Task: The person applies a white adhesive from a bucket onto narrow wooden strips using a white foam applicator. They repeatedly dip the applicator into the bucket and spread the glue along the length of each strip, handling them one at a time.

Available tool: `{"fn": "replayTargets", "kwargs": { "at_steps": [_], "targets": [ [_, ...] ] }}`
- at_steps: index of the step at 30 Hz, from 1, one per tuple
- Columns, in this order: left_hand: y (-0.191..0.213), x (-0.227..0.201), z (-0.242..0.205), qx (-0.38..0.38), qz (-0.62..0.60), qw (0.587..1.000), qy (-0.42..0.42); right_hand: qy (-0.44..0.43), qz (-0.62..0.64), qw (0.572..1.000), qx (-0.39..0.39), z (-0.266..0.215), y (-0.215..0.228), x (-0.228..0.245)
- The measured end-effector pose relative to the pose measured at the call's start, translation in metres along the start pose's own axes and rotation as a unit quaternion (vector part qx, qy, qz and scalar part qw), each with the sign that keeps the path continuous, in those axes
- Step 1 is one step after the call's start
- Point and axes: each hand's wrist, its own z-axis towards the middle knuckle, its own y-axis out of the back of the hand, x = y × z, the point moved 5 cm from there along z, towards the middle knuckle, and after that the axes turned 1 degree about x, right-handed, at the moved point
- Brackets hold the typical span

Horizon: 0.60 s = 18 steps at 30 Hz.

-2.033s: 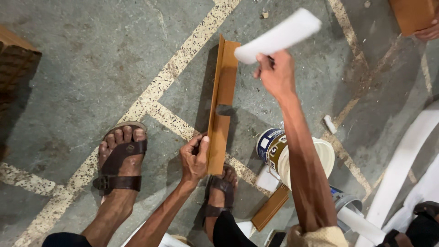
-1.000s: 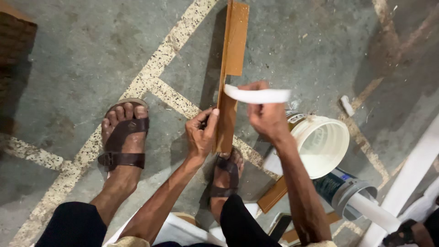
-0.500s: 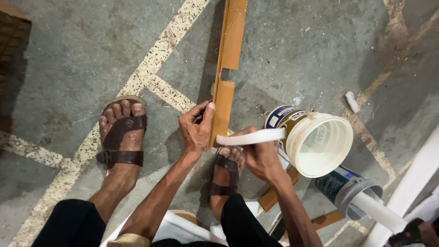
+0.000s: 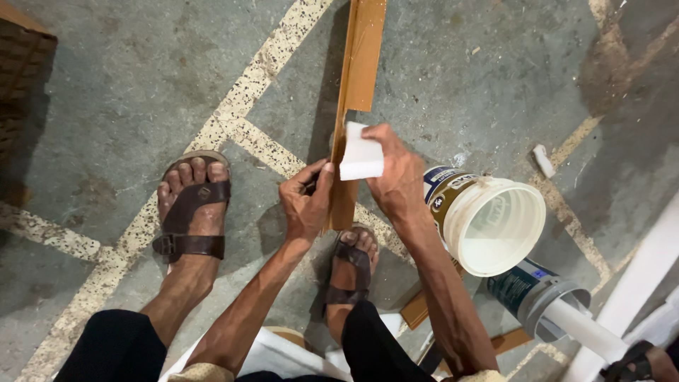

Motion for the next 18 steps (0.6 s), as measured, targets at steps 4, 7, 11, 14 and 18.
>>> {"fn": "replayTargets", "kwargs": {
  "at_steps": [4, 7, 11, 14, 18],
  "targets": [
    [0.003, -0.006, -0.004, -0.014, 0.040, 0.999, -0.014, -0.162, -0.087, 0.980, 0.082, -0.006, 0.009, -0.023],
    [-0.001, -0.008, -0.002, -0.013, 0.004, 1.000, -0.003, -0.020, 0.064, 0.995, -0.078, -0.010, 0.031, -0.005],
    [-0.003, -0.003, -0.006, -0.008, -0.001, 1.000, -0.004, 0.015, 0.070, 0.996, -0.053, -0.011, 0.018, 0.005],
    [-0.004, -0.002, -0.003, -0.017, 0.029, 0.999, 0.001, -0.024, 0.007, 0.998, -0.058, -0.003, 0.020, -0.002],
    [-0.005, -0.002, -0.003, -0.004, 0.007, 1.000, -0.008, -0.102, 0.079, 0.987, -0.094, 0.000, 0.039, -0.020]
  ]
}}
